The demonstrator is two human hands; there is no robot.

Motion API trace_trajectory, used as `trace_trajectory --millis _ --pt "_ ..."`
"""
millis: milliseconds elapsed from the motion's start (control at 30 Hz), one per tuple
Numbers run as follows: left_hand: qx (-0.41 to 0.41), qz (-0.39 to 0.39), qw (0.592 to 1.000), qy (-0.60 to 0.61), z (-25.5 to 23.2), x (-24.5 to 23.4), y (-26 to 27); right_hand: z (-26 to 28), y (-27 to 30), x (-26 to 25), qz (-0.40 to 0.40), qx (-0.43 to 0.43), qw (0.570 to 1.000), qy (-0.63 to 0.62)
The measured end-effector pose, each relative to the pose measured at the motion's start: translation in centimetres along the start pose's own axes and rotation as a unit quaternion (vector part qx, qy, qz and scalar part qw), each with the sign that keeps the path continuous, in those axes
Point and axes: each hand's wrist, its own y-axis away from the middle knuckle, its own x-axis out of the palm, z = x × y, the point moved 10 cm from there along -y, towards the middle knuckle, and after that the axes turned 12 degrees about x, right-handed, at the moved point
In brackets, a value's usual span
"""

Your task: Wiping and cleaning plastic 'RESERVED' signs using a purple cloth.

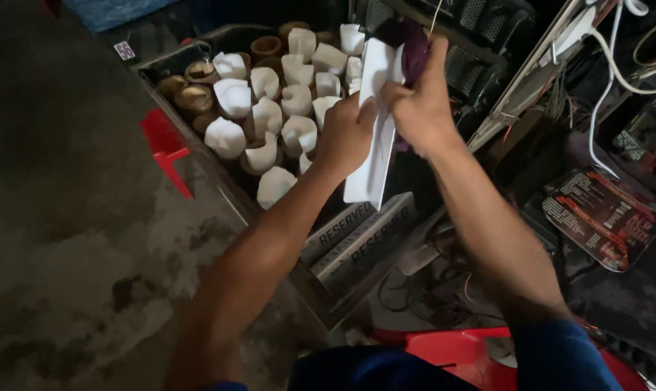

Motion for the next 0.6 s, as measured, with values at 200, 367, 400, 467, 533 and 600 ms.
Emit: trace_trajectory --millis 200,367,400,467,533,600 --pt "0.051 -0.035 0.989 -0.131 -1.0 -0.1 0.2 5.5 2.1 0.8 -0.09 -0.218 0.939 0.252" --pt "0.109 -0.099 0.986 -0.077 -2.4 -1.3 0.5 6.1 3.4 -0.4 -0.175 -0.151 0.939 0.253" --pt "0.106 -0.099 0.986 -0.076 -1.5 -1.5 0.3 5.7 4.0 -0.7 -0.174 -0.148 0.94 0.255" --pt "-0.033 -0.069 0.991 -0.113 2.9 -1.6 0.3 3.5 4.3 -0.2 -0.052 -0.085 0.985 0.138" --pt "-0.034 -0.098 0.995 -0.001 3.2 -2.2 0.2 2.8 5.2 -1.0 -0.028 -0.061 0.998 0.002" --pt "-0.037 -0.128 0.985 0.111 3.0 -2.4 0.4 2.4 5.5 -1.6 -0.006 -0.032 0.991 -0.133"
